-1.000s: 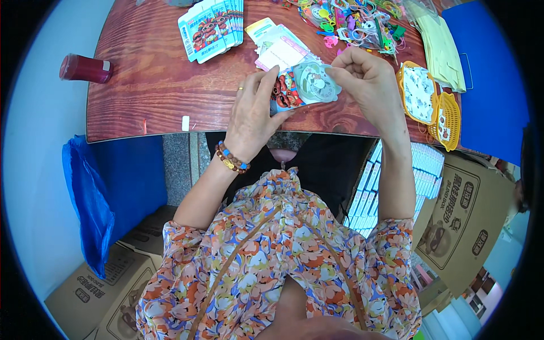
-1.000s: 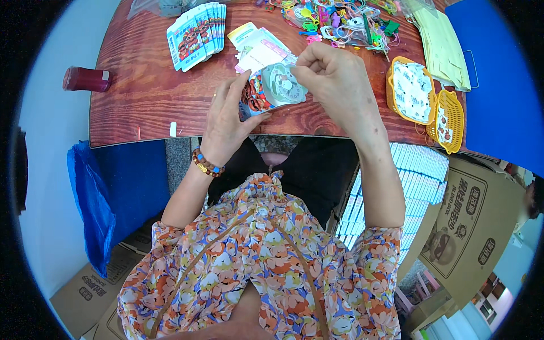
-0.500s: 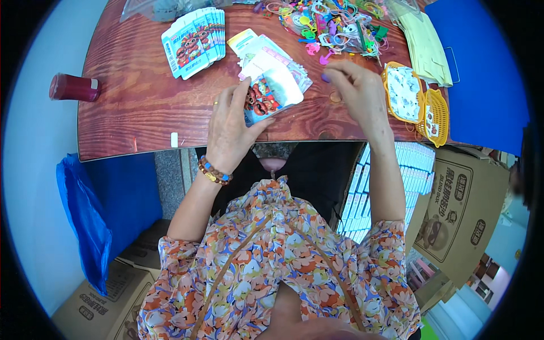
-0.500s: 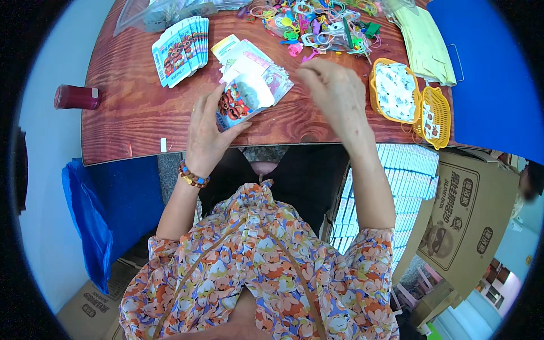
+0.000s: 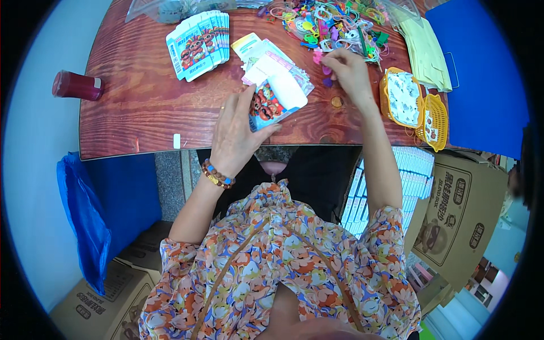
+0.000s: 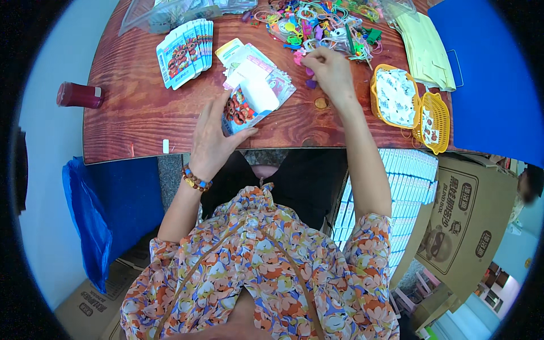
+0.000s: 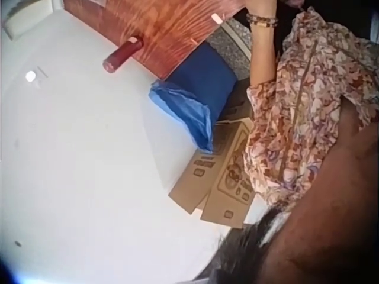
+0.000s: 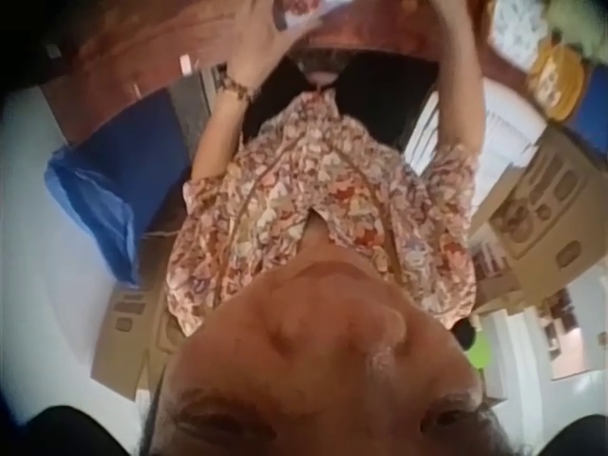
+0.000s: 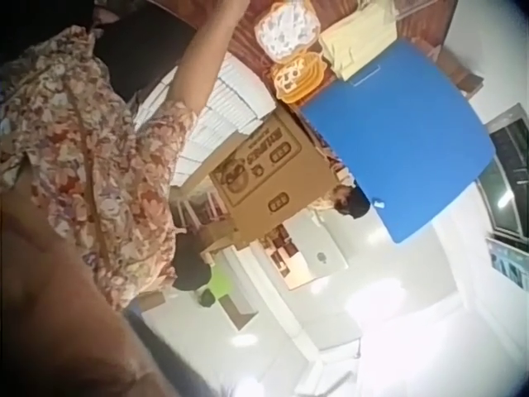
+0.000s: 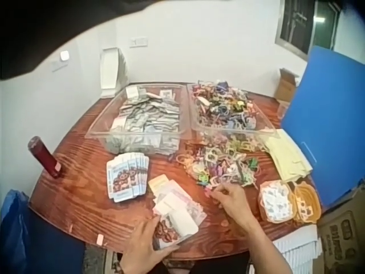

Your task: Packaging small collectible cards and stickers into individual product boxes.

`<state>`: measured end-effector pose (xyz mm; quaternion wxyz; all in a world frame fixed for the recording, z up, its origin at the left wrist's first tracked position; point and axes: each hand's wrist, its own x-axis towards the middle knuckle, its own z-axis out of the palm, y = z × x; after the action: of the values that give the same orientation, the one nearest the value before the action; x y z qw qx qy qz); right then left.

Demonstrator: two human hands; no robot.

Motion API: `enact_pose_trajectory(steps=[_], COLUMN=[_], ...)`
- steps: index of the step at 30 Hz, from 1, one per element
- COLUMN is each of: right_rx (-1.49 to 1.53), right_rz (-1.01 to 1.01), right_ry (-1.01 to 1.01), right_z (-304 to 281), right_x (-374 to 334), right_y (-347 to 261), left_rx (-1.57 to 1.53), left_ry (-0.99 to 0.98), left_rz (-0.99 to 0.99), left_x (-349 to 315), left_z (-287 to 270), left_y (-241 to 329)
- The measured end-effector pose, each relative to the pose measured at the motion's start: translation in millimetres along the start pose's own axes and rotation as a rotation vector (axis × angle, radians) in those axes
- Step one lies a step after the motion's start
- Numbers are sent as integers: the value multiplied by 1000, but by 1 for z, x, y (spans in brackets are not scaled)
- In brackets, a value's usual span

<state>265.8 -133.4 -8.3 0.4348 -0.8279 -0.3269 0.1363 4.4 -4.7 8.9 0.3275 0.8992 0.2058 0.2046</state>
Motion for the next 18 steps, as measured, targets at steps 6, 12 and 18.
enact_pose_trajectory(steps=[6,12,18], right_rx=[395,287,-585], right_rz=[-21,-26,-114], right_ry=[-268,-395,107], right_z=[-30,-12,0], right_x=[-45,-45,17], right_y=[-66,-61,-34], left_rx=[52,35,48], left_ry=[-9,-20,-28], left_rz=[73,90,41], left_x=[15,10,3], left_z=[9,14,8], left_y=[4,9,10])
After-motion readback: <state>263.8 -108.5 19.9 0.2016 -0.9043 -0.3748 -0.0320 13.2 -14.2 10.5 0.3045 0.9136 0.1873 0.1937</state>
